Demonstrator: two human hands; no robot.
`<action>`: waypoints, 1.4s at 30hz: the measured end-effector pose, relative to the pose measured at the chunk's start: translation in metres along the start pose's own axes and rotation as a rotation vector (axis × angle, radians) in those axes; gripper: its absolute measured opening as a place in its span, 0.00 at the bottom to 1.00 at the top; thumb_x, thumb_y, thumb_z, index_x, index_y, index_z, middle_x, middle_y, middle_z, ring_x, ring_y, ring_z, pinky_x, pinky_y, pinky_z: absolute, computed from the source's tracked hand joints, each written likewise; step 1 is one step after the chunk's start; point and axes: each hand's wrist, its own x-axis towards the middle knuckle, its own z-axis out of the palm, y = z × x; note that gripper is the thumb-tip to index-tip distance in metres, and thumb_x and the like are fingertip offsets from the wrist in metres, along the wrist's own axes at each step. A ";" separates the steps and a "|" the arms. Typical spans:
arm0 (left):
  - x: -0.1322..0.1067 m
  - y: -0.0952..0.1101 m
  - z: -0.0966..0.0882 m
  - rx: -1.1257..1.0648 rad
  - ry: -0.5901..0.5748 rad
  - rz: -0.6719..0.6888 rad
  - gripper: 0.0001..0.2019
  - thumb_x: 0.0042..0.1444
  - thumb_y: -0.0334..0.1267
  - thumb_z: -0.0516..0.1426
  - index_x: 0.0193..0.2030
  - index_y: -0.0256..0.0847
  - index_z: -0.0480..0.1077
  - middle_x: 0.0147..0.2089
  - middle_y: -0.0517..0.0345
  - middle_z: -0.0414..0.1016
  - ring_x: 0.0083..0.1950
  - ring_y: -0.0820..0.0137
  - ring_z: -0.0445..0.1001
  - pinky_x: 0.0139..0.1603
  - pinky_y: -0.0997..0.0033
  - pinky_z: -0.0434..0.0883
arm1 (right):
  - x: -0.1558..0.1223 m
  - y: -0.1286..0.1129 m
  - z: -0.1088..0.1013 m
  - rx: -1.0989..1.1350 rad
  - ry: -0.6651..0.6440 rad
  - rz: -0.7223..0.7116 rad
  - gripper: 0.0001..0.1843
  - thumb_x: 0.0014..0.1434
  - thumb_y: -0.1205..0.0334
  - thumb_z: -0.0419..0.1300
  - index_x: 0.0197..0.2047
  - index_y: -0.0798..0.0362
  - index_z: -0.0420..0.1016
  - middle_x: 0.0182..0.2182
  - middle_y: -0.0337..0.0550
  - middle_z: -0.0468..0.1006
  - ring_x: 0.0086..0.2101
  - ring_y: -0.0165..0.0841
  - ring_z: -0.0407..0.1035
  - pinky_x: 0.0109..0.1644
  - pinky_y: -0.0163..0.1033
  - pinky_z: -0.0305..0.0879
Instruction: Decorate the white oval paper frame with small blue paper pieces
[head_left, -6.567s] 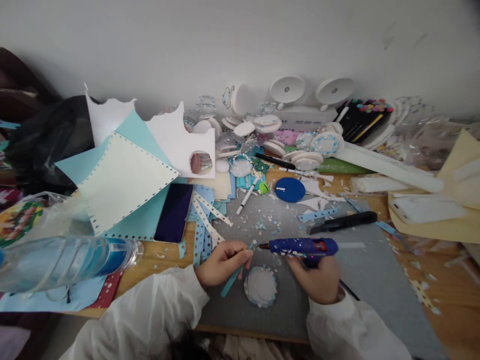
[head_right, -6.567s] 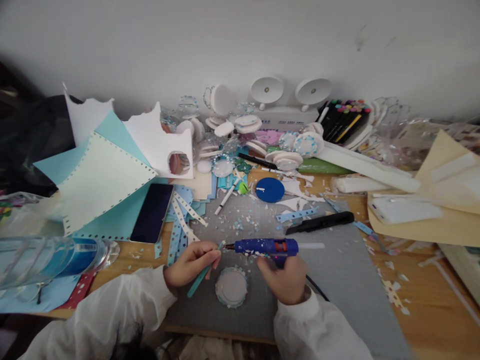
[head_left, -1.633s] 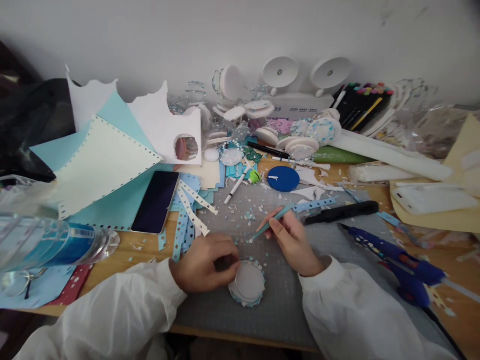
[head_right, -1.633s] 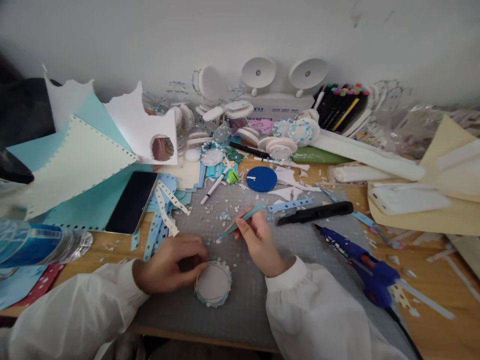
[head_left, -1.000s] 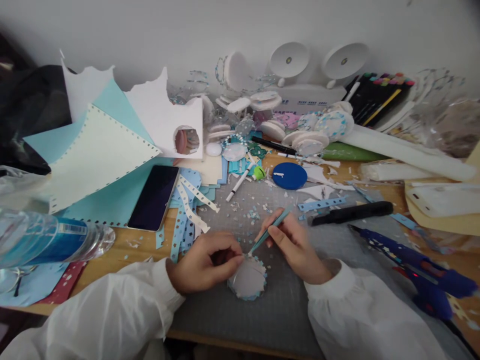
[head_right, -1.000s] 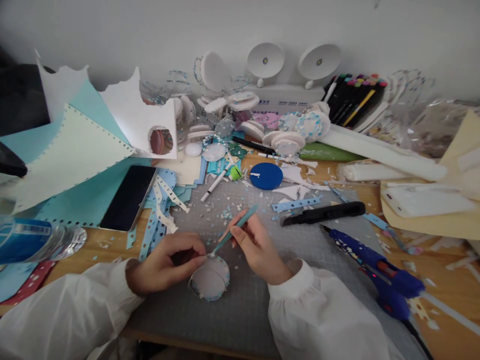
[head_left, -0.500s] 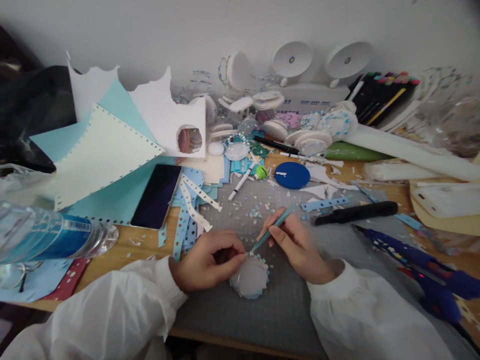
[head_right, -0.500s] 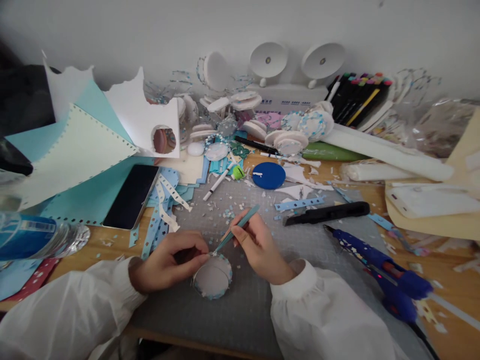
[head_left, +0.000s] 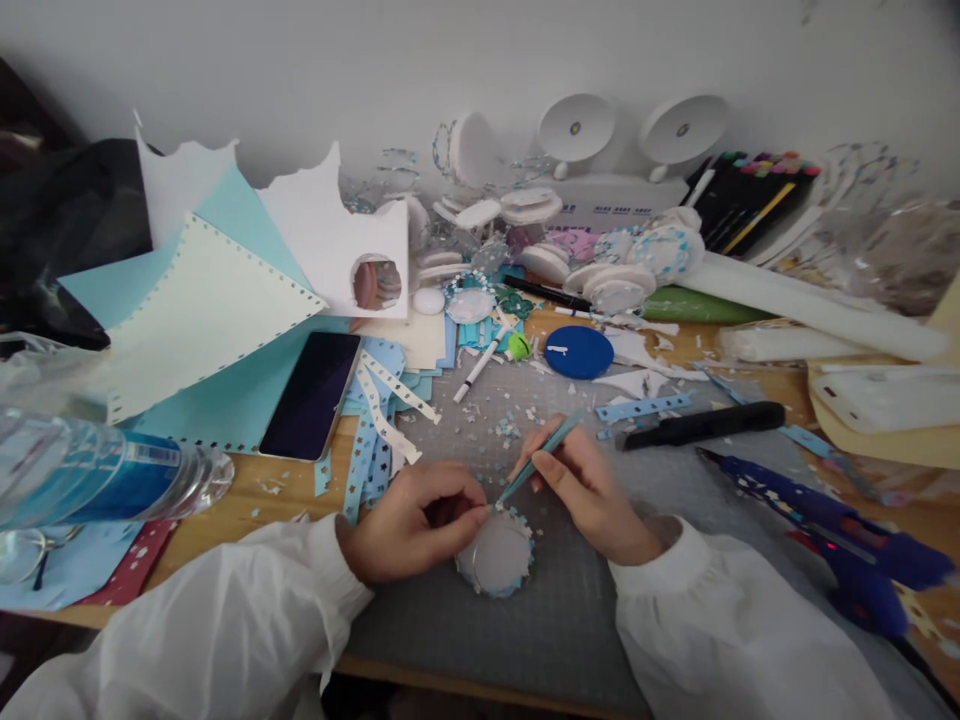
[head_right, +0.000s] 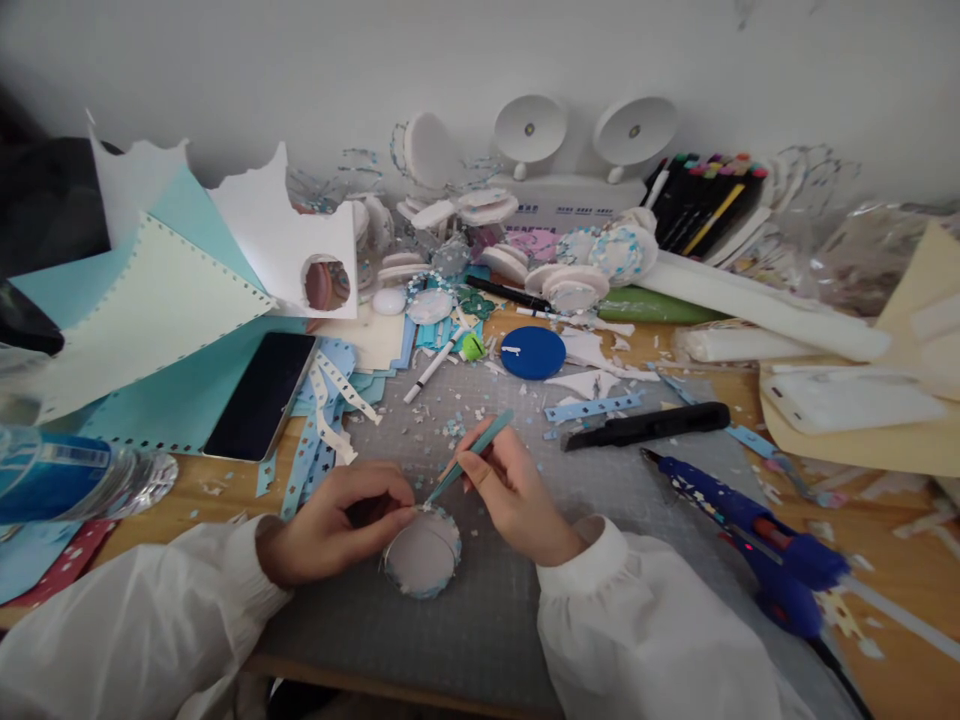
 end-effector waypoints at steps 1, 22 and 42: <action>0.000 0.000 0.000 -0.002 -0.001 -0.001 0.06 0.57 0.31 0.56 0.30 0.35 0.70 0.25 0.62 0.64 0.24 0.78 0.61 0.23 0.80 0.57 | 0.000 0.000 0.000 0.002 -0.006 0.000 0.11 0.64 0.51 0.54 0.38 0.50 0.64 0.31 0.40 0.71 0.27 0.28 0.65 0.30 0.36 0.64; -0.002 -0.003 0.000 0.023 0.007 0.059 0.09 0.61 0.35 0.54 0.32 0.35 0.71 0.26 0.60 0.65 0.25 0.77 0.62 0.25 0.78 0.58 | 0.000 0.000 -0.001 0.007 -0.019 0.040 0.12 0.63 0.50 0.56 0.37 0.50 0.65 0.31 0.40 0.72 0.27 0.29 0.65 0.31 0.36 0.64; 0.001 -0.004 -0.001 -0.098 0.068 0.294 0.06 0.61 0.31 0.56 0.37 0.35 0.75 0.33 0.50 0.78 0.35 0.71 0.75 0.36 0.75 0.72 | 0.004 -0.004 -0.006 0.320 -0.078 0.207 0.16 0.57 0.46 0.61 0.35 0.51 0.68 0.26 0.40 0.75 0.24 0.29 0.65 0.28 0.35 0.59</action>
